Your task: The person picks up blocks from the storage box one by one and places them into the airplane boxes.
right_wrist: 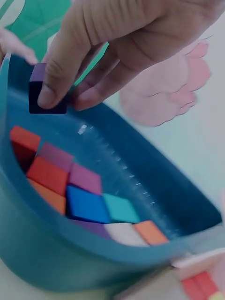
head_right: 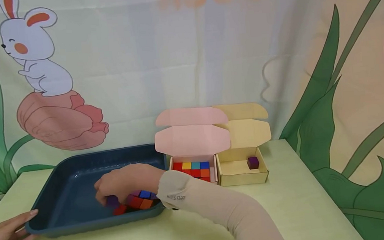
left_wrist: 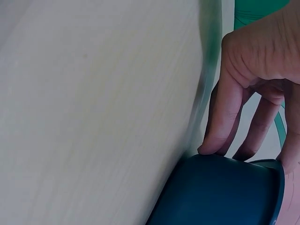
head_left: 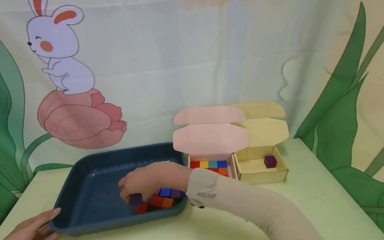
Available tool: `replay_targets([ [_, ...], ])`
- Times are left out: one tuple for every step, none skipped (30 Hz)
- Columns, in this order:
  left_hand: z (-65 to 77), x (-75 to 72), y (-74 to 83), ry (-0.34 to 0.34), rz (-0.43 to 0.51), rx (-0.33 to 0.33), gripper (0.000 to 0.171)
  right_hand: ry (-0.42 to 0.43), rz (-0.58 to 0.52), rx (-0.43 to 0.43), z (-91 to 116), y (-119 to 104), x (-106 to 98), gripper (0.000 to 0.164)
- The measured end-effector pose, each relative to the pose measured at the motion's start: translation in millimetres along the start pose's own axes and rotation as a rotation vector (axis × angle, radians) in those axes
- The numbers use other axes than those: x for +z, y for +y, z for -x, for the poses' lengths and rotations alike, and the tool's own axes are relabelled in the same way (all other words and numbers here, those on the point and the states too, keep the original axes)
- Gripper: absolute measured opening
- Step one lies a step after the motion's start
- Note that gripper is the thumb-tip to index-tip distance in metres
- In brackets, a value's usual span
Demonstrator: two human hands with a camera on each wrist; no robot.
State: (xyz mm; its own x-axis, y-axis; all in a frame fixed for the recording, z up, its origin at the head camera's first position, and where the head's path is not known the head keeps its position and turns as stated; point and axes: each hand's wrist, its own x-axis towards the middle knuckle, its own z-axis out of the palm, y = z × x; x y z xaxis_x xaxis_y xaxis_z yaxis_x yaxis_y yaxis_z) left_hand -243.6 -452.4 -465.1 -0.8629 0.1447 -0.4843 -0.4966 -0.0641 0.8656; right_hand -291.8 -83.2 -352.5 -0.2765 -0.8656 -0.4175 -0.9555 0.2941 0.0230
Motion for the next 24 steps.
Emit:
replay_targets([
  [0.3,0.0,0.7,0.0,-0.004,0.001,0.029,0.003,0.002,0.009,7.6,0.8,-1.6,0.037],
  [0.5,-0.2,0.9,-0.001,-0.006,0.002,0.029,0.013,0.01,0.013,15.4,2.4,-1.8,0.038],
  [0.6,-0.4,1.1,-0.002,-0.008,0.003,0.029,0.02,0.021,0.019,23.6,4.4,-1.4,0.04],
  [0.6,-0.6,1.2,-0.004,-0.008,0.002,0.029,0.026,0.027,0.03,32.3,7.0,-0.2,0.041],
  [0.6,-0.8,1.4,-0.003,-0.007,0.0,0.028,0.036,0.032,0.042,41.3,10.2,1.9,0.042],
  [0.5,-0.9,1.4,-0.003,-0.007,0.0,0.028,0.045,0.031,0.059,50.8,13.6,4.5,0.043],
  [0.3,-0.9,1.4,-0.002,-0.005,-0.001,0.028,0.055,0.03,0.077,60.8,17.3,8.1,0.044],
  [0.1,-0.9,1.2,-0.003,-0.004,0.0,0.028,0.068,0.024,0.088,71.3,21.4,12.3,0.044],
  [0.0,-0.8,1.0,-0.004,-0.002,0.0,0.028,0.076,0.014,0.109,82.3,25.1,16.6,0.045],
  [-0.4,-0.7,0.5,-0.005,0.0,-0.002,0.028,0.086,0.004,0.127,93.3,29.2,22.0,0.045],
  [-0.6,-0.7,-0.2,-0.006,0.001,-0.001,0.028,0.098,-0.007,0.142,104.5,33.2,27.6,0.045],
  [-0.6,-0.7,-0.8,-0.007,0.001,0.001,0.028,0.11,-0.022,0.155,115.5,37.5,33.7,0.044],
  [-0.5,-0.9,-1.2,-0.006,0.001,0.001,0.028,0.123,-0.038,0.169,126.5,41.4,39.5,0.043],
  [-0.3,-1.0,-1.5,-0.006,-0.002,0.003,0.029,0.133,-0.054,0.187,137.7,45.2,45.0,0.041],
  [-0.1,-1.2,-1.5,-0.005,-0.002,0.005,0.029,0.142,-0.07,0.208,148.6,48.8,50.6,0.04],
  [0.1,-1.4,-1.3,-0.004,-0.002,0.006,0.029,0.152,-0.08,0.223,159.4,52.5,56.3,0.038],
  [0.2,-1.4,-1.1,-0.005,-0.003,0.008,0.029,0.158,-0.097,0.24,170.1,55.7,61.7,0.036],
  [0.3,-1.3,-0.7,-0.005,-0.001,0.008,0.029,0.166,-0.113,0.253,180.7,59.1,67.3,0.034],
  [0.2,-1.2,-0.2,-0.006,0.0,0.009,0.029,0.172,-0.127,0.271,191.1,61.6,72.4,0.034],
  [0.3,-0.9,0.1,-0.009,0.0,0.009,0.029,0.176,-0.135,0.282,201.0,64.3,77.8,0.033],
  [0.2,-0.7,0.5,-0.012,0.005,0.008,0.028,0.182,-0.146,0.288,210.3,67.0,83.1,0.032],
  [0.2,-0.4,0.7,-0.015,0.008,0.008,0.028,0.187,-0.158,0.296,219.2,69.5,88.3,0.032],
  [0.3,-0.1,0.7,-0.019,0.009,0.008,0.029,0.191,-0.172,0.302,227.8,71.9,93.2,0.032],
  [0.3,0.2,0.8,-0.02,0.011,0.007,0.029,0.196,-0.186,0.303,235.8,74.6,98.2,0.033],
])
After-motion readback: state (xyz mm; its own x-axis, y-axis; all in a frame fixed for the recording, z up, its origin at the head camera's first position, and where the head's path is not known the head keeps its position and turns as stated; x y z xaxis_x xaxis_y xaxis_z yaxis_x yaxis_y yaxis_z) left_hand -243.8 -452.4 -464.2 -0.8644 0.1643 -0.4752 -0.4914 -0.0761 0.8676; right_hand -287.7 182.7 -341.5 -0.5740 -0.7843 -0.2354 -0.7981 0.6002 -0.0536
